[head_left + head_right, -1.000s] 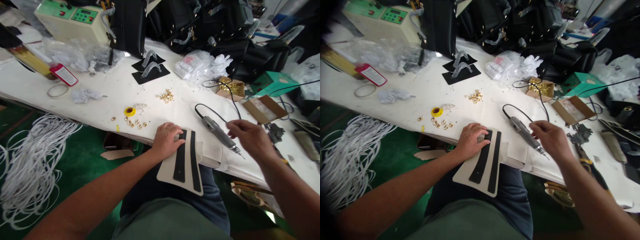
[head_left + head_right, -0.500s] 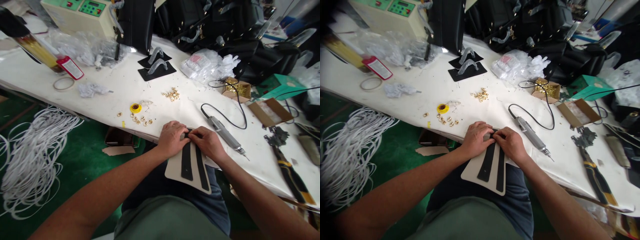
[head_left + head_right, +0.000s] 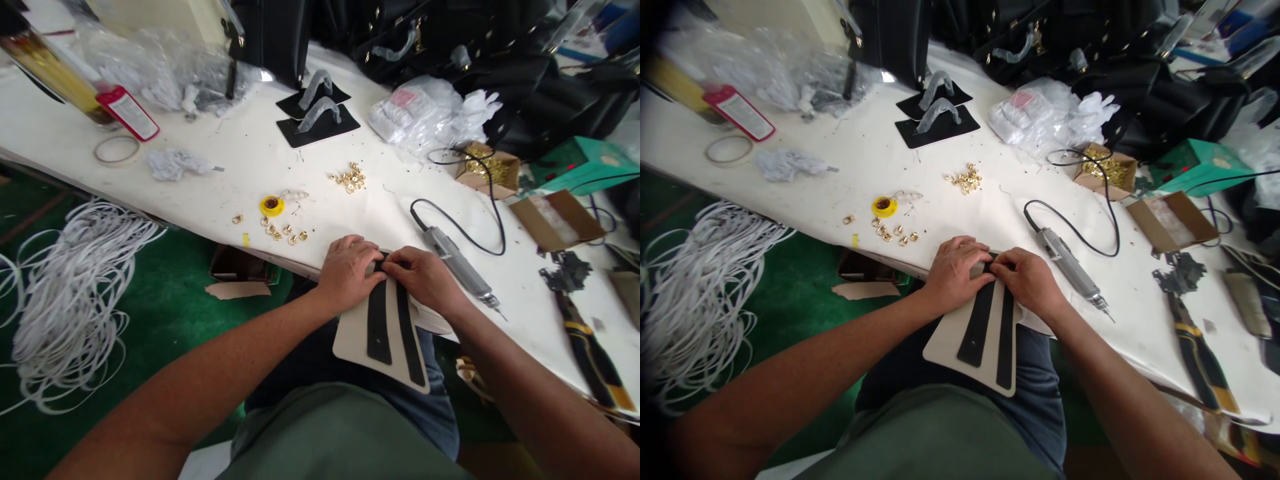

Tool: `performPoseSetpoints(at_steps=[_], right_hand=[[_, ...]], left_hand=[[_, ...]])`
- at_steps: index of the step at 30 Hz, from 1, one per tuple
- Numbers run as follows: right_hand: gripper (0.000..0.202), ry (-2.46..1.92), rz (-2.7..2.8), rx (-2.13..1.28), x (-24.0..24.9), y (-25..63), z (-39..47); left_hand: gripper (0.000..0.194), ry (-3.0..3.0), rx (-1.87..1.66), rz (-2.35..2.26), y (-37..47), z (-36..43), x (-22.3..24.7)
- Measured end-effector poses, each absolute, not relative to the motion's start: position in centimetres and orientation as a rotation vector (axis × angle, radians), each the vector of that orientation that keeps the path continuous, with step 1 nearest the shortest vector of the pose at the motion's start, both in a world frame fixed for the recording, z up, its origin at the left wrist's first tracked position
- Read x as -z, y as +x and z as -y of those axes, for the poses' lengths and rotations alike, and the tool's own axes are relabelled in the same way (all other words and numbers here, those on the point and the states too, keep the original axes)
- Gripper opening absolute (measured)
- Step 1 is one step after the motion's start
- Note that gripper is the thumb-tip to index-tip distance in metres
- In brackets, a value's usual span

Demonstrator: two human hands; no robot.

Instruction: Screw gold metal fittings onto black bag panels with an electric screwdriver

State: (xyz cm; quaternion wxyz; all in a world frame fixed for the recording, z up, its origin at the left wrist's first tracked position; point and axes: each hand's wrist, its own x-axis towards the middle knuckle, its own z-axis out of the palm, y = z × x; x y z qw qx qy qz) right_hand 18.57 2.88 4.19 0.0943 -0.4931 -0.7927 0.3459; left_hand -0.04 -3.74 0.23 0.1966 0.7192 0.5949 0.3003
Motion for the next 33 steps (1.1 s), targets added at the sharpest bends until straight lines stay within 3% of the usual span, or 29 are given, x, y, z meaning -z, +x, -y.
performPoseSetpoints(at_steps=[11,19,27,33], right_hand=[[0.018,-1.632,2.336,-1.086,-4.3,18.1,-3.9],[0.018,-1.642,2.181,-1.515,-4.1,18.2,-5.4],[0.02,-1.56,2.16,-1.055,-3.1,18.8,-2.0],[0.024,-1.45,2.268,-0.923,-2.9,18.8,-1.6]], left_hand=[[0.028,2.01,-0.804,-1.671,0.0,3.7,-0.1],[0.027,1.984,-0.818,-1.653,0.0,3.6,-0.2],[0.028,2.033,-0.855,-1.671,0.0,3.6,-0.3],[0.024,2.056,-0.848,-1.689,0.1,3.6,-0.3]])
